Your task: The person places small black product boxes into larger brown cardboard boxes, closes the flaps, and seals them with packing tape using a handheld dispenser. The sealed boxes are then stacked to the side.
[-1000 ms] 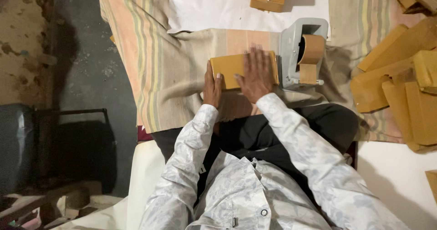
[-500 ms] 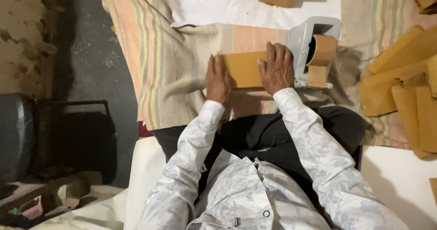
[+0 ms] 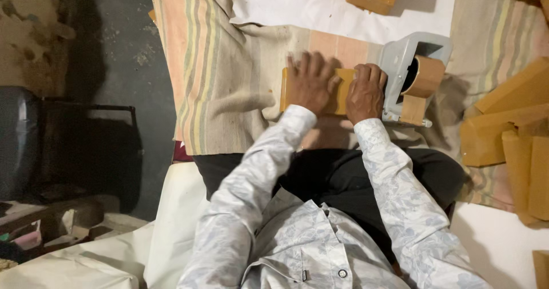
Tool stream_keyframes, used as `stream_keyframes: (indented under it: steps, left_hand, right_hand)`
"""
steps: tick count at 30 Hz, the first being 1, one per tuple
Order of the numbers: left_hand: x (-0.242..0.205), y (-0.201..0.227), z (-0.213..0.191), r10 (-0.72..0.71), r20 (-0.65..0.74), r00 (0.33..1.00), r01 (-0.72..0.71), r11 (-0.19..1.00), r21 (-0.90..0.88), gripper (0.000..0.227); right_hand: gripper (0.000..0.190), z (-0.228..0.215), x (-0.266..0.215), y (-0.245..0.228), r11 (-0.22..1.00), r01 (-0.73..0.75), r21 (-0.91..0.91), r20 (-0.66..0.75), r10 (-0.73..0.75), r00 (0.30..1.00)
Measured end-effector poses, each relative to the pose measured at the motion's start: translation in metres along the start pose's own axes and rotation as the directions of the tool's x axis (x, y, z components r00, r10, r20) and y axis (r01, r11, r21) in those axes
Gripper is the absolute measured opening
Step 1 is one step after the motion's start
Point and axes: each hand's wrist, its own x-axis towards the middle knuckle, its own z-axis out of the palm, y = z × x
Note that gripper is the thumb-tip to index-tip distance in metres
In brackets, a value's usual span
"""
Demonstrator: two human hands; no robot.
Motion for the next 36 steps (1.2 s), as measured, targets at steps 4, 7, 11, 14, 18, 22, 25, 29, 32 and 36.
stream_keyframes:
  steps: [4, 7, 11, 14, 18, 22, 25, 29, 32, 36]
  left_hand:
    - [-0.016, -0.034, 0.004, -0.243, 0.051, 0.969, 0.248, 0.935, -0.252, 0.063]
    - [-0.035, -0.044, 0.02, -0.403, 0.014, 0.915, 0.316, 0.695, -0.646, 0.082]
    - [-0.056, -0.046, 0.026, -0.397, -0.208, 0.894, 0.065, 0.574, -0.816, 0.08]
    - [-0.055, -0.05, 0.004, -0.364, -0.201, 0.909, -0.027, 0.432, -0.902, 0.079]
    - [-0.058, -0.055, -0.029, -0.294, -0.217, 0.931, -0.018, 0.557, -0.831, 0.068]
    - [-0.041, -0.064, -0.043, -0.244, -0.306, 0.92, -0.237, 0.275, -0.932, 0.072]
    - [-0.026, -0.087, -0.034, -0.275, -0.202, 0.94, -0.218, -0.027, -0.976, 0.07]
    - [-0.037, -0.125, -0.007, -0.127, 0.03, 0.991, 0.023, -0.056, -0.998, 0.064]
    - [-0.053, -0.151, 0.025, 0.02, 0.107, 0.994, 0.109, -0.186, -0.977, 0.081]
    - [-0.039, -0.162, 0.054, -0.092, 0.176, 0.98, 0.153, -0.213, -0.965, 0.08]
  right_hand:
    - [0.028, 0.002, -0.005, 0.002, 1.0, 0.021, 0.022, -0.027, -0.021, 0.999]
    - [0.032, 0.009, -0.006, 0.01, 0.995, 0.026, 0.096, -0.072, -0.019, 0.997]
    - [0.028, 0.019, -0.005, 0.026, 0.96, -0.029, 0.28, -0.096, 0.058, 0.994]
    - [0.036, 0.024, 0.006, 0.028, 0.798, -0.039, 0.601, -0.189, 0.19, 0.963]
    - [0.057, 0.017, 0.001, 0.024, 0.15, -0.27, 0.951, 0.188, 0.413, 0.891]
    - [0.062, -0.002, 0.023, 0.021, -0.158, -0.114, 0.981, 0.149, 0.237, 0.96]
    - [0.058, 0.002, 0.018, 0.014, 0.165, -0.188, 0.968, 0.175, 0.095, 0.98]
    - [0.059, 0.023, 0.008, 0.02, 0.698, -0.019, 0.716, 0.105, -0.081, 0.991]
    - [0.067, 0.046, -0.015, 0.038, 0.957, 0.166, 0.236, 0.145, -0.203, 0.968]
    - [0.059, 0.065, -0.017, 0.033, 0.972, 0.145, 0.183, 0.019, -0.151, 0.988]
